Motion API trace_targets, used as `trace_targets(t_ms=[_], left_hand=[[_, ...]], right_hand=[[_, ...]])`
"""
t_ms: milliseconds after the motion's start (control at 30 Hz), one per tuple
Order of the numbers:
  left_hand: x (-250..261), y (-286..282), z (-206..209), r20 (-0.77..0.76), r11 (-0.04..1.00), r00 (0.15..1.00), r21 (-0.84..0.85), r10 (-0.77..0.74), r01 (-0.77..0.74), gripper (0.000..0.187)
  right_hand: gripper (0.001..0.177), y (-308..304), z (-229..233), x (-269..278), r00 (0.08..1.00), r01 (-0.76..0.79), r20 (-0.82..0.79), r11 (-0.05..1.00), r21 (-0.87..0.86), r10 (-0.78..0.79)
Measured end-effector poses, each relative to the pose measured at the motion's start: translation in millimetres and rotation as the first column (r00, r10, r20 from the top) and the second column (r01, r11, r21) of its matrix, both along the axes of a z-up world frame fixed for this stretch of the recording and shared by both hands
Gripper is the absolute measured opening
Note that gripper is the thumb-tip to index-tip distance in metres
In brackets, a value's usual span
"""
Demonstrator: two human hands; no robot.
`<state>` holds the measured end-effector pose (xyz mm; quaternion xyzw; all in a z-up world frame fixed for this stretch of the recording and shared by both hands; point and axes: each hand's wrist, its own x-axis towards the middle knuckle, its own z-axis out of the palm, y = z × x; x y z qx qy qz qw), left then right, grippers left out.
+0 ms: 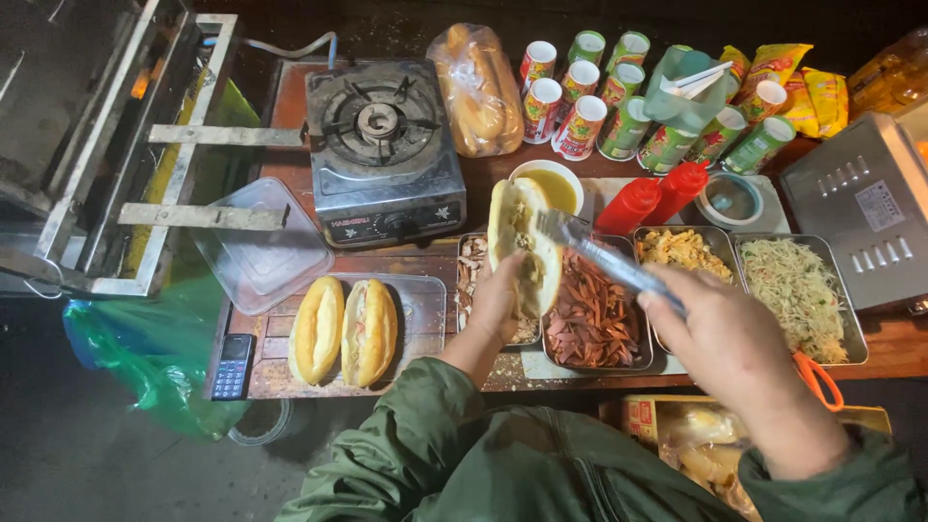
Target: The person prepares sandwiches by slicing baguettes with scissors and filling them with various ingredients. They use tongs to add sliced meat, fried egg, and shredded vegetables, and squeeze sauce from a bottle into the bread before closing the sandwiches.
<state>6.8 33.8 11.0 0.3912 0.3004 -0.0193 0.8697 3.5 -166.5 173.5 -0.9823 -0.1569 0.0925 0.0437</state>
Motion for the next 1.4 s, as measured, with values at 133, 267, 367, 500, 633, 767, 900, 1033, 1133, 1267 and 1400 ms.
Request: trace_targets(t_ms=[133, 267, 367, 500, 633, 767, 900, 1033, 1133, 1267, 1400], left_hand=[[0, 2, -2, -0.018, 0.992, 0.998, -0.112, 0.056, -0.057, 0.035], [-8, 3, 11, -0.011, 0.994, 0.997, -0.072, 0.077, -0.077, 0.043], [-9, 0, 6, 0.039, 0.996, 0.999, -0.085, 0.025, -0.022, 0.026], [-12, -3, 32, -0.099, 0.998, 0.995, -0.067, -0.026, 0.020, 0.069], [12, -29, -49, -0.116, 0.975, 0.991, -0.201, 0.073, -0.096, 0.038], [2, -26, -39, 0.021, 0.951, 0.997, -0.299, -0.076, 0.079, 0.028], [-6, -22, 13, -0.183, 0.976, 0.974, -0.195, -0.134, 0.098, 0.072], [-3, -36, 79, -0.321, 0.988, 0.936, -0.005, -0.145, 0.152, 0.081], [2, -36, 59, -0.271, 0.997, 0.959, -0.022, -0.081, 0.078, 0.065], [9, -32, 22, -0.247, 0.993, 0.968, 0.114, 0.039, -0.011, 0.044], [19, -44, 18, -0.272, 0.996, 0.961, 0.053, -0.054, 0.071, 0.060]], right_hand=[[0.044, -1, -28, -11, 0.988, -0.081, -0.135, 0.997, -0.010, 0.079], [0.041, -11, -49, -15, 0.990, -0.114, -0.086, 0.993, -0.028, 0.111], [0.041, -16, -38, -13, 0.987, -0.088, -0.137, 0.994, -0.056, 0.080], [0.046, -3, -6, -5, 0.990, 0.060, -0.123, 0.995, -0.081, -0.070], [0.040, -17, -72, 20, 1.000, -0.002, 0.012, 0.992, 0.128, 0.000], [0.045, -61, -26, 12, 0.935, 0.288, -0.287, 0.921, 0.263, -0.210], [0.052, -174, -73, 53, 0.851, 0.511, -0.238, 0.842, 0.172, -0.468], [0.063, -290, -145, 73, 0.674, 0.717, -0.199, 0.695, -0.057, -0.711], [0.055, -322, -159, 66, 0.539, 0.793, -0.230, 0.581, -0.186, -0.810], [0.045, -344, -192, 70, 0.456, 0.839, -0.290, 0.515, -0.174, -0.841], [0.040, -365, -199, 74, 0.555, 0.829, -0.175, 0.558, 0.036, -0.813]])
